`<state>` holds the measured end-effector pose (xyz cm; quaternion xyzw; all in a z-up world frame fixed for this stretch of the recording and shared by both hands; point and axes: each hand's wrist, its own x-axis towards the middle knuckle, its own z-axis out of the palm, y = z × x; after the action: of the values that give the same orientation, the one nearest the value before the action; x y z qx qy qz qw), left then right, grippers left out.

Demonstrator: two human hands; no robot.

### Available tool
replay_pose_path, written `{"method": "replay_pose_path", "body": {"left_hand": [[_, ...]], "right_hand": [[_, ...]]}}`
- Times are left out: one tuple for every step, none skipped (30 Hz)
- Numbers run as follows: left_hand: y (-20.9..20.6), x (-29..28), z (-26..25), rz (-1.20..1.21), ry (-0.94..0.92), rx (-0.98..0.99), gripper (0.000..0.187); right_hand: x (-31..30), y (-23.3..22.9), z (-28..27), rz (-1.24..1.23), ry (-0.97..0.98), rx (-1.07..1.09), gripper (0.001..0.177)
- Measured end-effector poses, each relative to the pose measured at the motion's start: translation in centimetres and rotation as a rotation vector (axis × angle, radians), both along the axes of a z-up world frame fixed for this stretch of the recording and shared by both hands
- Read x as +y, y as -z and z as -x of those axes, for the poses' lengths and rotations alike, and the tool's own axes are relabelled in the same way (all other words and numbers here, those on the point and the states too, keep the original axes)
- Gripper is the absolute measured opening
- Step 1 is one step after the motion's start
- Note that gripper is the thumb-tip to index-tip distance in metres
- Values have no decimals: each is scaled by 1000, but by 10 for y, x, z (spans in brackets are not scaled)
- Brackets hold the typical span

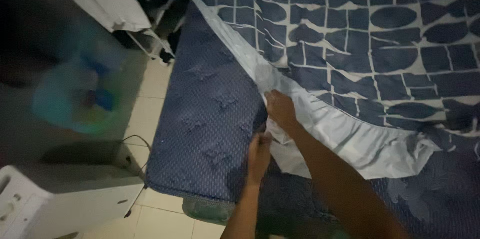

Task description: The person folds a white patterned cloth and places it on a desk. They then pick up a purple cap and place it on the desk. The person removes a blue pillow and a body pillow from the bed and places them on the floor. Finally, they remove the fitted sheet from the mattress, shake it out, and begin to refit it.

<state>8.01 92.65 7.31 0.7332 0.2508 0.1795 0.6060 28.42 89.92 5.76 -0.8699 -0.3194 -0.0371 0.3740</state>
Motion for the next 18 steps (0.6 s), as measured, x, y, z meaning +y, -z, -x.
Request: {"method": "replay_pose_path", "body": {"left_hand": [[-7, 4, 5, -1, 10, -60, 34], [-13, 7, 11, -2, 19, -121, 34], [-20, 13, 13, -7, 32, -185, 35], [-26, 22, 18, 97, 21, -86, 34], [-34, 32, 28, 206, 14, 19, 34], [-41, 42, 37, 314, 9, 124, 36], [-49, 55, 43, 201, 20, 130, 37], [-56, 69, 49, 87, 30, 135, 38], [-64, 85, 57, -29, 46, 143, 40], [-72, 100, 66, -1, 49, 242, 41], [-81, 118, 73, 24, 60, 339, 41], [-89, 139, 80, 47, 70, 436, 42], [-97, 161, 91, 6, 107, 436, 42], [-103, 184, 102, -36, 144, 435, 43], [-106, 204, 118, -73, 180, 440, 44], [-108, 221, 135, -55, 163, 448, 42], [-110, 241, 145, -42, 138, 442, 41], [-112, 262, 154, -30, 114, 435, 41]], "right_hand": [[5, -8, -3, -37, -13, -29, 41], [10, -14, -3, 16, 0, 7, 40], [17, -19, -5, 66, 16, 38, 39], [23, -23, -7, 116, 33, 68, 38], [26, -26, -7, 133, -29, -58, 32], [31, -30, -5, 150, -91, -184, 29], [39, -33, 1, 164, -148, -310, 29], [46, -37, 11, 193, -74, -184, 29], [51, -41, 24, 218, 5, -52, 31], [58, -48, 36, 240, 85, 80, 34], [66, -58, 48, 271, 149, 164, 33], [77, -68, 59, 300, 213, 249, 33], [89, -75, 73, 331, 277, 340, 33], [102, -82, 82, 337, 320, 320, 34], [109, -85, 91, 349, 361, 307, 35], [113, -87, 101, 362, 402, 295, 36], [119, -91, 100, 395, 410, 254, 32], [124, -96, 97, 427, 419, 214, 28]]}}
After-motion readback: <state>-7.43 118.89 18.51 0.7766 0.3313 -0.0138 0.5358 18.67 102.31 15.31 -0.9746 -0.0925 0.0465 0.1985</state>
